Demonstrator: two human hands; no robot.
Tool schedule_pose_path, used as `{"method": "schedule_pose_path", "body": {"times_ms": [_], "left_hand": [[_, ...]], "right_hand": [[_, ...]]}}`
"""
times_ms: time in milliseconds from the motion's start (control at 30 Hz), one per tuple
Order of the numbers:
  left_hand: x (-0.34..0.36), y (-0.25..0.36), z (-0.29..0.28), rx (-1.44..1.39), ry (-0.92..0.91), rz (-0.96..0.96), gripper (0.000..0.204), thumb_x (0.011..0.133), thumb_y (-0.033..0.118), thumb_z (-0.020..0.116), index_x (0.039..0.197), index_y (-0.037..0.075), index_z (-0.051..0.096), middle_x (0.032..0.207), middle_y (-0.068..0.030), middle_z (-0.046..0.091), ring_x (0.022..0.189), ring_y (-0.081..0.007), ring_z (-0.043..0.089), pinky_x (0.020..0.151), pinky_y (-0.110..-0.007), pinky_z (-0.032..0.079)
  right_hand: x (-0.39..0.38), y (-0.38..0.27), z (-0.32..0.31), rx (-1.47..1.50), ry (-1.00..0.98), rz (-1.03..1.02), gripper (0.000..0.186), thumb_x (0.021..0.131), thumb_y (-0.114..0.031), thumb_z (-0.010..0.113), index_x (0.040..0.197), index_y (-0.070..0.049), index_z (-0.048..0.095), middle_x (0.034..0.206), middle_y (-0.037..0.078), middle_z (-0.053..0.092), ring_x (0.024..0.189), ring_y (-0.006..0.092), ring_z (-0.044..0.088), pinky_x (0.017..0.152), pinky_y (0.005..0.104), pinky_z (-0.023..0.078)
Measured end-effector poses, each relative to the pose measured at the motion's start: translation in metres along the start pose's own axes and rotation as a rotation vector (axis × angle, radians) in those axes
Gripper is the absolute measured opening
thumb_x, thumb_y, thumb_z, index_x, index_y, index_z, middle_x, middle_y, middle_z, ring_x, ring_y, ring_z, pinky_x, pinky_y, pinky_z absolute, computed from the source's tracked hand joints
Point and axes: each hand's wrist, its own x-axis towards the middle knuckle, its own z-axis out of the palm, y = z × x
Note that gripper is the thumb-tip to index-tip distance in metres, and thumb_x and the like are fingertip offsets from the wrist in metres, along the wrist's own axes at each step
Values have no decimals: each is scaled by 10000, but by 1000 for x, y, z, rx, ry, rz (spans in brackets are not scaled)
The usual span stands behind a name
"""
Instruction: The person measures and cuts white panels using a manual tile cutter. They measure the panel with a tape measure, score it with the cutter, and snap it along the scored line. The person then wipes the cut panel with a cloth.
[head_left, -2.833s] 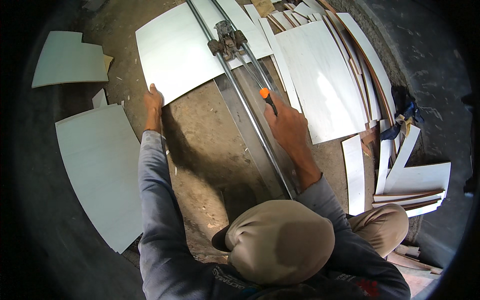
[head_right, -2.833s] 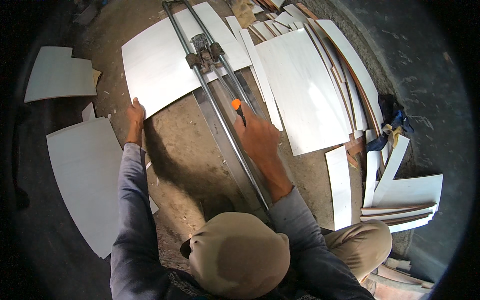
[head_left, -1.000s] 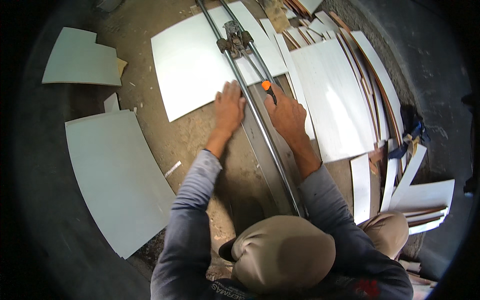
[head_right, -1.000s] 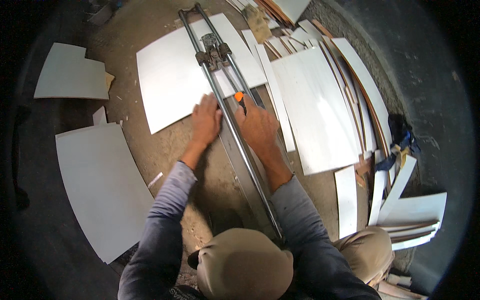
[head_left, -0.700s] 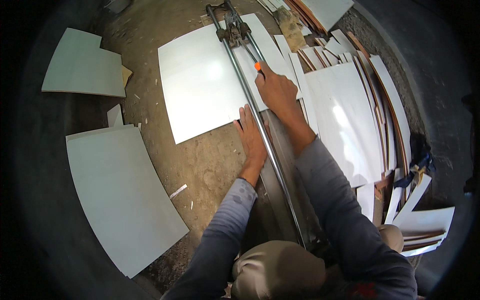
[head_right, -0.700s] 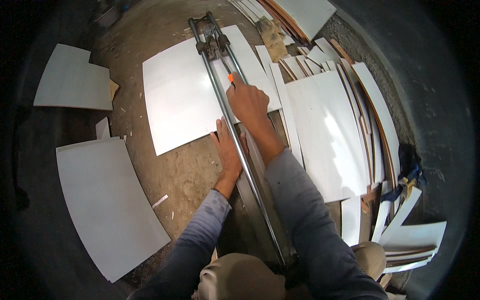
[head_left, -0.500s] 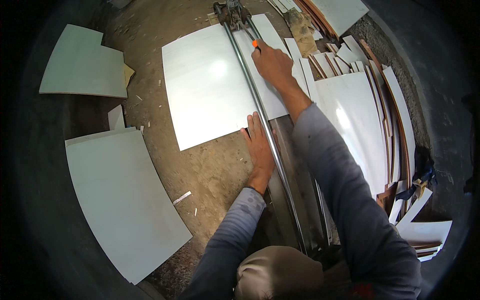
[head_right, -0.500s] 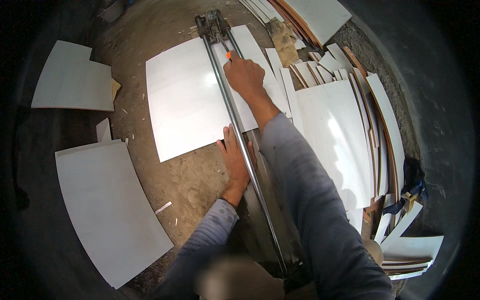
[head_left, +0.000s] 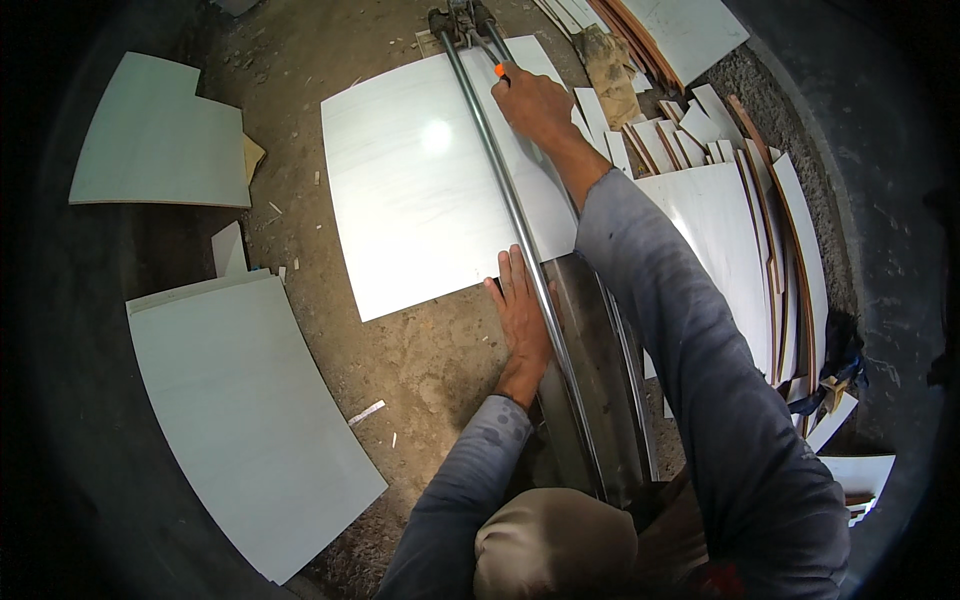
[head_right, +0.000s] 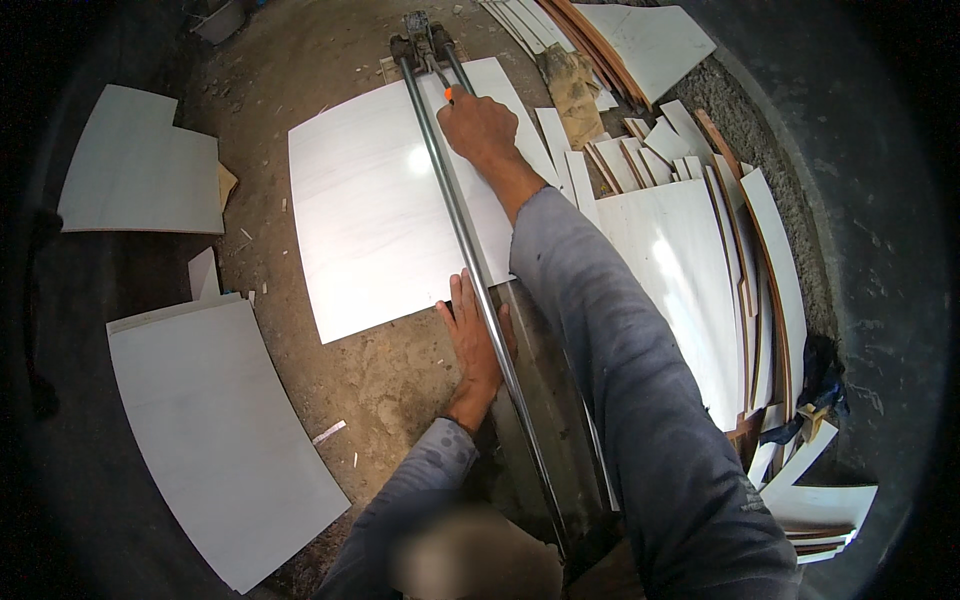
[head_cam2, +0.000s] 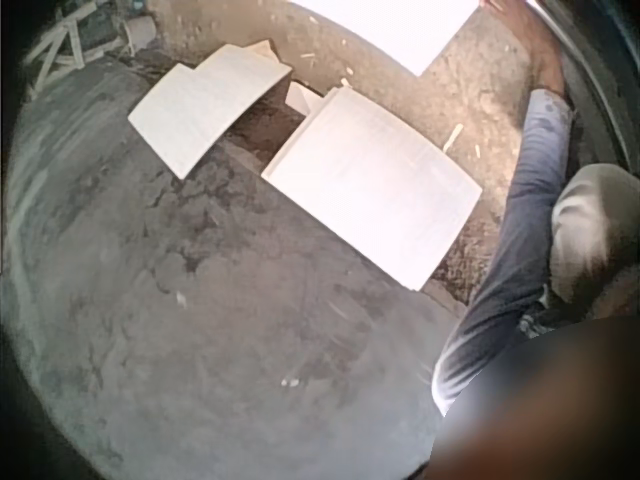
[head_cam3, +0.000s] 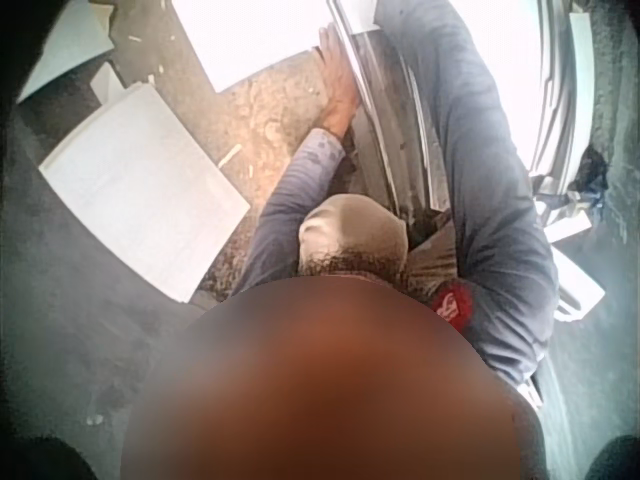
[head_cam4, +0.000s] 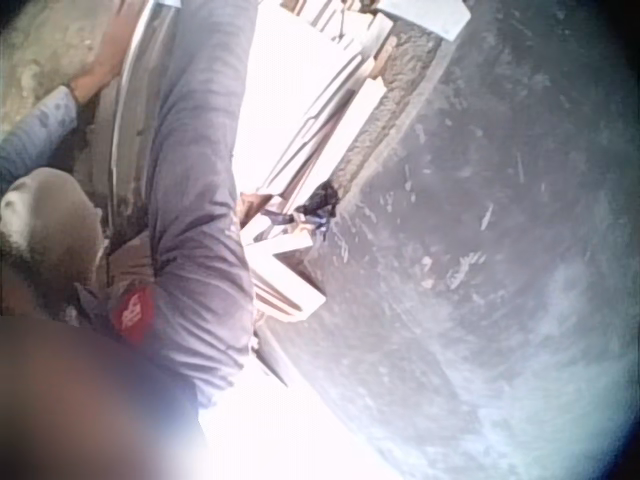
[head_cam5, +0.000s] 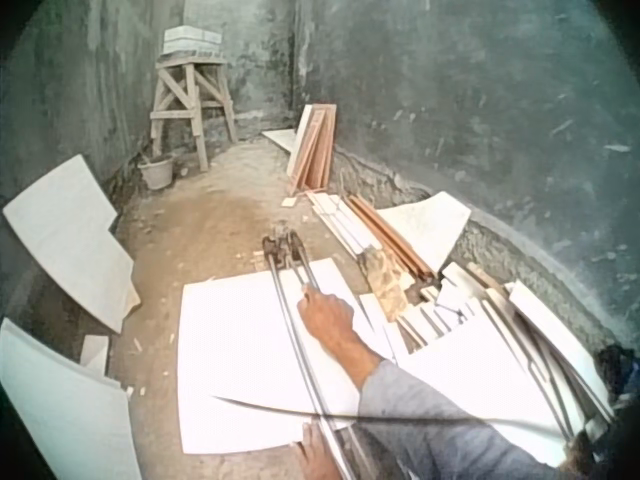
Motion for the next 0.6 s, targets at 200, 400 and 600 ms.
{"method": "schedule_pose_path", "body": {"times_ms": [200, 400, 600], "left_hand": [[-1, -1, -1, 61, -87, -33, 666, 1086, 298, 481, 1597, -76, 276, 1744, -153, 86, 1621, -325, 27, 1276, -634, 47], [-1, -1, -2, 59, -88, -38, 673, 1086, 304, 482, 1594, -85, 276, 1744, -155, 86, 1620, -326, 26, 1277, -629, 49], [0, 1, -3, 17, 7, 1, 609, 1046, 216, 568, 1520, -113, 370, 1704, -216, 194, 1598, -396, 132, 1238, -695, 113]], "right_hand": [[2, 0, -1, 16, 2, -3, 503, 971, -328, 473, 1420, -151, 612, 998, 211, 765, 970, 397, 742, 854, 548, 568], [6, 1, 0, 7, -2, -33, 514, 970, -332, 473, 1427, -133, 602, 1009, 219, 761, 979, 401, 740, 865, 557, 564], [4, -2, -3, -34, -30, -11, 515, 968, -346, 472, 1434, -161, 592, 1014, 211, 761, 985, 397, 739, 857, 556, 563]]}}
